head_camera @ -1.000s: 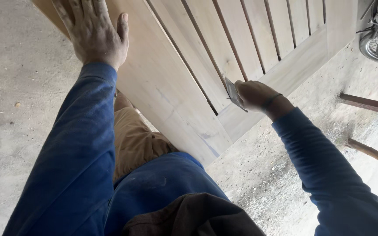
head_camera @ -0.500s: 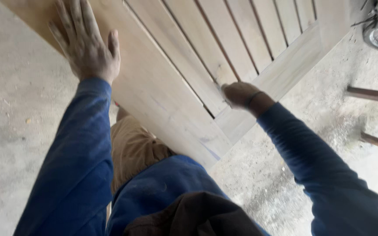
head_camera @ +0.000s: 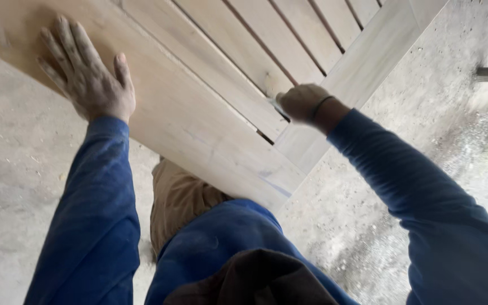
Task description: The person uses a piece of sandpaper to sand the surface and gaps between the slats of a wooden table top.
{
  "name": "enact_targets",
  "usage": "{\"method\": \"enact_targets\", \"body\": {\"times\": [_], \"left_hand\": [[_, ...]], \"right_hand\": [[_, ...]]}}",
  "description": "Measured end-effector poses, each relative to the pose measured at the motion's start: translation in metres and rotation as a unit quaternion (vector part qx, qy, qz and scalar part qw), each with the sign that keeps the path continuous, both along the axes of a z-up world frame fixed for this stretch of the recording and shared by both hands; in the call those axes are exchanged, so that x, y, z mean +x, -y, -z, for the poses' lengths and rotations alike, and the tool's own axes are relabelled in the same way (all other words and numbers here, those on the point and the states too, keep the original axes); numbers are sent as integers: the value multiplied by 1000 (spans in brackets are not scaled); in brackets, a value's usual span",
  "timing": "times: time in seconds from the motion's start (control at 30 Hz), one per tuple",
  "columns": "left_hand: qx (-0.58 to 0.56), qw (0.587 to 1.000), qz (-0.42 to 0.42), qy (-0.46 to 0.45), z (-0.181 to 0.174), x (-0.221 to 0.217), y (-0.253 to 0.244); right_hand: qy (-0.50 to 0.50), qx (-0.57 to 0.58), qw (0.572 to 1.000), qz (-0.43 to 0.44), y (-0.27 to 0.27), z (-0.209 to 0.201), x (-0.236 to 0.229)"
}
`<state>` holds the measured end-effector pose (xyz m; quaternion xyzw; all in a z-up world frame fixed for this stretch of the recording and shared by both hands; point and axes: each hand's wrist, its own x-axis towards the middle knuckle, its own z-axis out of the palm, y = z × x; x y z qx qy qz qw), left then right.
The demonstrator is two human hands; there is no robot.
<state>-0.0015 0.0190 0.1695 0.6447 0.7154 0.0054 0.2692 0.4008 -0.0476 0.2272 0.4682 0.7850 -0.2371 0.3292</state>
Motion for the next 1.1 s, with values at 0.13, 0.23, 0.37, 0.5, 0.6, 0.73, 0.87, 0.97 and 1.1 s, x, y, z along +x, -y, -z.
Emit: {"method": "enact_targets", "body": {"times": [0.13, 0.23, 0.37, 0.5, 0.6, 0.73, 0.87, 0.97, 1.1], "left_hand": [[47, 999, 4, -5, 9, 0, -7], [89, 996, 13, 2, 18, -5, 1], [128, 991, 27, 1, 20, -2, 4], [97, 995, 11, -4, 15, 0, 1], [91, 996, 16, -12, 15, -2, -3], [77, 997, 20, -18, 15, -10, -7], [85, 996, 17, -23, 21, -10, -11], [85, 995, 44, -31, 23, -14, -5], [121, 992, 24, 5, 27, -8, 5]], "right_hand": [[26, -30, 999, 34, 1, 6, -7], [36, -49, 995, 73, 3, 8, -8], [49, -65, 993, 86, -5, 8, -13], [73, -112, 985, 104, -8, 1, -22], [82, -98, 985, 120, -10, -3, -24], [83, -124, 982, 118, -20, -13, -23], [132, -187, 972, 59, -31, -17, -39], [144, -189, 970, 48, -57, -30, -34], [33, -56, 985, 159, -64, -79, -4]]}}
